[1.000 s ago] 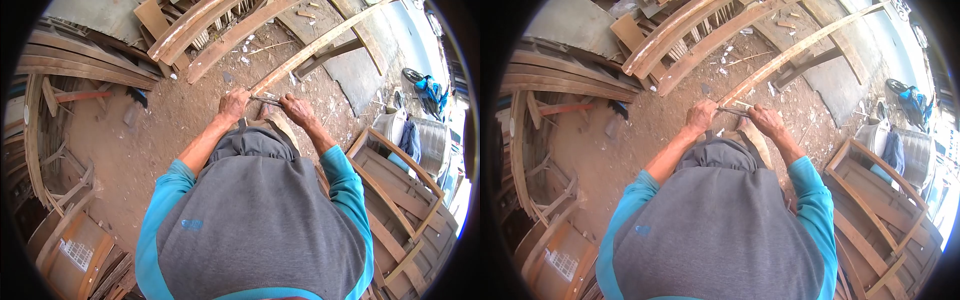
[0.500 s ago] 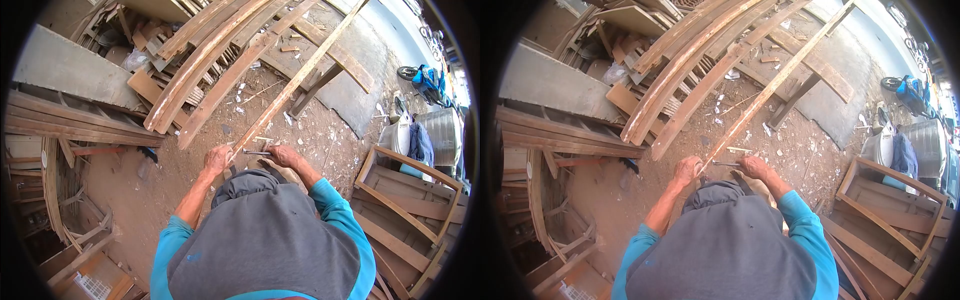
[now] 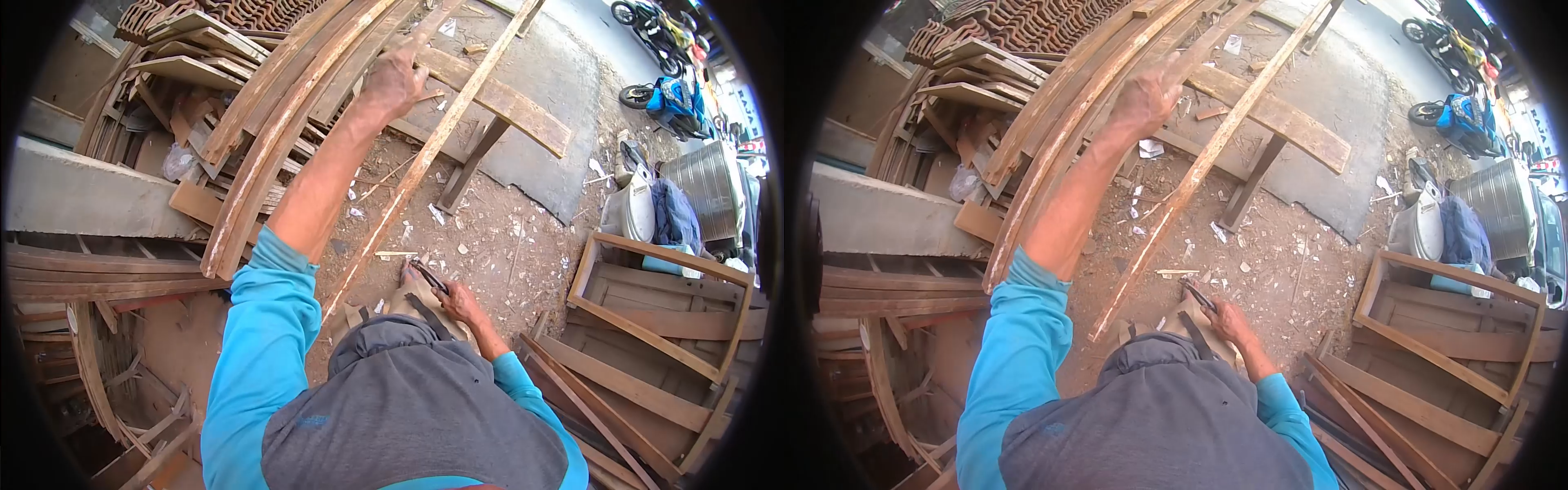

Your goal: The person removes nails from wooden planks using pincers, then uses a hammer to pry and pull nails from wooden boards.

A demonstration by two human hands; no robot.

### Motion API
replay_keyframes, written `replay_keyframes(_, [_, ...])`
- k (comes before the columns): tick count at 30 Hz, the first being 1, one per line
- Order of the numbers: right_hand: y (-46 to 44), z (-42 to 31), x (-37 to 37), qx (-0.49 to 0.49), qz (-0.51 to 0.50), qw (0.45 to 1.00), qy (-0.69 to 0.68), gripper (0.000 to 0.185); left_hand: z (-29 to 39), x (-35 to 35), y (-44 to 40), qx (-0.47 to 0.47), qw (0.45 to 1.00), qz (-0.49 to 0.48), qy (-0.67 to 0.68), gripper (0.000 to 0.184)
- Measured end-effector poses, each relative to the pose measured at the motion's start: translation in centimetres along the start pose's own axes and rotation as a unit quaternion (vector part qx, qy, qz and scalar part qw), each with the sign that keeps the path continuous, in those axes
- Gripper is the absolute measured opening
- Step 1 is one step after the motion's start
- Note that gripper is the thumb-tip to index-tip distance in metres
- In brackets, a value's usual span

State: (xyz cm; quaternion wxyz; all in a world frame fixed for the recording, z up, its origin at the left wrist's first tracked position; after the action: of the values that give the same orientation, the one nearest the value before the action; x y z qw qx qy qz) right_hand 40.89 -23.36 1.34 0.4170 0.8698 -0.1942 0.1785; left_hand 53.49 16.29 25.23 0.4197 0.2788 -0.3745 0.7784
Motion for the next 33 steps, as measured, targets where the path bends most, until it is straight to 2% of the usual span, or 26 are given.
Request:
replay_keyframes(1, [0.2,-0.3,0.6,0.003,0.001,1.0,0.003,0.043,0.6,0.5,-1.5,0.0,1.0,-0.003,0.001,0.058])
replay_keyframes(3, [-1.3,2.2,-0.5,-0.008,0.019,1.0,-0.003,0.044,0.5,1.4,-2.1,0.096,0.994,-0.027,0.054,0.053])
replay_keyframes(4, [0.9,4.7,-0.7,-0.023,0.04,0.997,-0.06,0.044,-1.8,-0.4,2.3,0.158,0.984,-0.062,0.054,0.053])
replay_keyframes(5, [1.9,3.8,-0.5,-0.063,0.02,0.991,-0.116,0.043,-3.7,-2.1,4.8,0.105,0.989,-0.067,0.084,0.052])
replay_keyframes(6, [2.5,2.8,-0.1,-0.058,0.013,0.996,-0.07,0.04,-5.9,-3.4,7.9,0.059,0.989,-0.067,0.114,0.053])
replay_keyframes(7, [2.6,3.6,-1.2,-0.055,0.016,0.993,-0.102,0.038,-9.6,-5.4,11.8,0.039,0.996,-0.032,0.073,0.073])
replay_keyframes(8, [3.4,2.2,-0.7,-0.083,0.007,0.984,-0.158,0.034,-11.2,-5.2,15.6,0.056,0.995,-0.038,0.068,0.073])
replay_keyframes(10, [4.7,1.7,-0.3,-0.075,-0.007,0.984,-0.163,0.037,-13.1,-3.2,23.9,0.232,0.936,-0.216,0.154,0.095])
replay_keyframes(12, [6.1,-0.3,0.3,-0.076,-0.018,0.985,-0.155,0.039,-14.4,-0.9,31.9,0.304,0.88,-0.321,0.176,0.118])
replay_keyframes(14, [6.8,-1.9,-0.3,-0.077,-0.037,0.984,-0.158,0.04,-16.0,-0.4,41.1,0.345,0.849,-0.327,0.23,0.12])
replay_keyframes(18, [8.2,-8.4,-2.4,-0.085,-0.105,0.979,-0.156,0.042,-13.8,-1.0,51.1,0.34,0.832,-0.344,0.271,0.117])
replay_keyframes(20, [8.1,-10.8,-3.7,-0.072,-0.177,0.975,-0.11,0.053,-11.9,-3.0,52.7,0.397,0.82,-0.271,0.31,0.105])
replay_keyframes(21, [8.1,-12.1,-4.3,-0.081,-0.193,0.975,-0.081,0.053,-11.0,-3.3,52.4,0.414,0.807,-0.27,0.322,0.096])
replay_keyframes(22, [8.3,-13.4,-5.1,-0.09,-0.208,0.972,-0.054,0.054,-10.6,-3.4,52.6,0.415,0.803,-0.266,0.334,0.096])
replay_keyframes(23, [8.4,-14.6,-5.6,-0.077,-0.219,0.972,-0.027,0.055,-10.2,-3.3,52.5,0.402,0.825,-0.243,0.314,0.089])
replay_keyframes(24, [8.7,-15.4,-6.3,-0.084,-0.216,0.973,-0.018,0.055,-9.9,-3.4,52.7,0.389,0.845,-0.219,0.293,0.081])
replay_keyframes(25, [9.0,-16.2,-6.9,-0.102,-0.21,0.971,-0.039,0.054,-9.6,-3.8,53.2,0.388,0.844,-0.216,0.302,0.081])
replay_keyframes(28, [8.8,-17.2,-7.9,-0.121,-0.21,0.968,-0.065,0.056,-9.2,-4.1,53.5,0.354,0.892,-0.162,0.229,0.071])
replay_keyframes(33, [9.0,-18.3,-7.9,-0.179,-0.177,0.963,-0.092,0.053,-8.7,-4.2,53.7,0.366,0.884,-0.166,0.24,0.071])
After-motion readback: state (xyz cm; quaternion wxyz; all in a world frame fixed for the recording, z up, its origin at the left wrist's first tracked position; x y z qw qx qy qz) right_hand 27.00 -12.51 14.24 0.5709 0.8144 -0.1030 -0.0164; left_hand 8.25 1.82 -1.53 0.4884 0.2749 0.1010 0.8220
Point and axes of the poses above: each hand's wrist, its own y-axis away from the middle knuckle, its own x-axis out of the back of the hand, z = x × y, the point moved 1 cm from there along -y, towards the middle knuckle, and after that the axes turned 4 degrees about -x, right-handed, at the moved point
